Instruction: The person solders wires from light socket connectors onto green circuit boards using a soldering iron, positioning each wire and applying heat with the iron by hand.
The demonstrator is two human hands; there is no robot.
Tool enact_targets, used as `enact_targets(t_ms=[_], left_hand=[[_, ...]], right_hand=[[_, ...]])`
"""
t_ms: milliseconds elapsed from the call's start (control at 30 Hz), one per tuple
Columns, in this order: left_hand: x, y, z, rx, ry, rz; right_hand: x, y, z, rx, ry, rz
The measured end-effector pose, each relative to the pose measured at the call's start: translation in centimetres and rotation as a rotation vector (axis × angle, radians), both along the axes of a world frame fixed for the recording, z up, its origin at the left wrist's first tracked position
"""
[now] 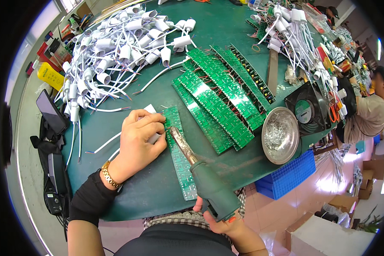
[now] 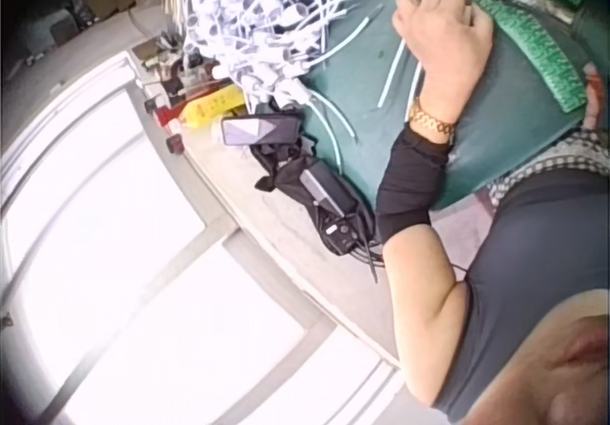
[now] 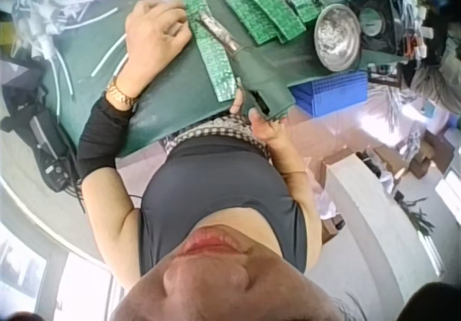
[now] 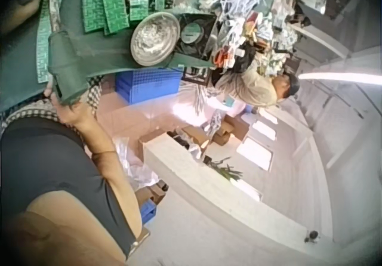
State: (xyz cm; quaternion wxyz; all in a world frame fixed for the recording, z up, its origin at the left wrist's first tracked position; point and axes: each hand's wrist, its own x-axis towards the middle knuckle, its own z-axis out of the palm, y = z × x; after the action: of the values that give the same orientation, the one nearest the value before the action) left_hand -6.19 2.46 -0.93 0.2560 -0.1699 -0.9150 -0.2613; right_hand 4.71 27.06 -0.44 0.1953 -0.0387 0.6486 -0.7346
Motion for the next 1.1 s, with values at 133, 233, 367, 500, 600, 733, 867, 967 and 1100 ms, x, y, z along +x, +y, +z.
enact_targets(t_ms=[133,233,367,500,600,733,867,967,1100], left_hand=[[0.0,0.0,0.0,-0.008,0.012,-0.003],[-0.1,-0.1,0.0,-0.007,0.013,-0.011],[0.0,-0.2,0.1,-0.019,0.017,-0.015],[-0.1,-0.2,0.0,-0.005,0.008,-0.030],[-0.1,-0.2,-0.1,-0.016,0.020,-0.028],[-0.1,-0.2,-0.1,-0.015,0.029,-0.022],[-0.1,0.0,-0.4,0.003,0.024,-0.023],[0.0,-0.2,-0.4,0.002,0.008,-0.022],[0.0,-0.4,0.0,0.009,0.027,-0.012]], right_hand=[[0.3,0.2,-1.1,0.003,0.077,0.014],[0.1,0.2,-1.1,0.060,0.189,0.033],[-0.2,0.0,-0.5,-0.029,0.179,0.008],[0.0,-0.2,-0.3,-0.053,0.164,-0.038],[-0.1,0.3,-1.4,0.013,0.240,-0.010],[-0.6,0.2,-1.0,0.085,0.346,0.019],[-0.2,0.2,-0.9,0.082,0.311,0.002],[-0.1,0.1,-0.7,0.091,0.207,-0.024],[0.1,0.6,-1.3,0.057,0.203,0.032]])
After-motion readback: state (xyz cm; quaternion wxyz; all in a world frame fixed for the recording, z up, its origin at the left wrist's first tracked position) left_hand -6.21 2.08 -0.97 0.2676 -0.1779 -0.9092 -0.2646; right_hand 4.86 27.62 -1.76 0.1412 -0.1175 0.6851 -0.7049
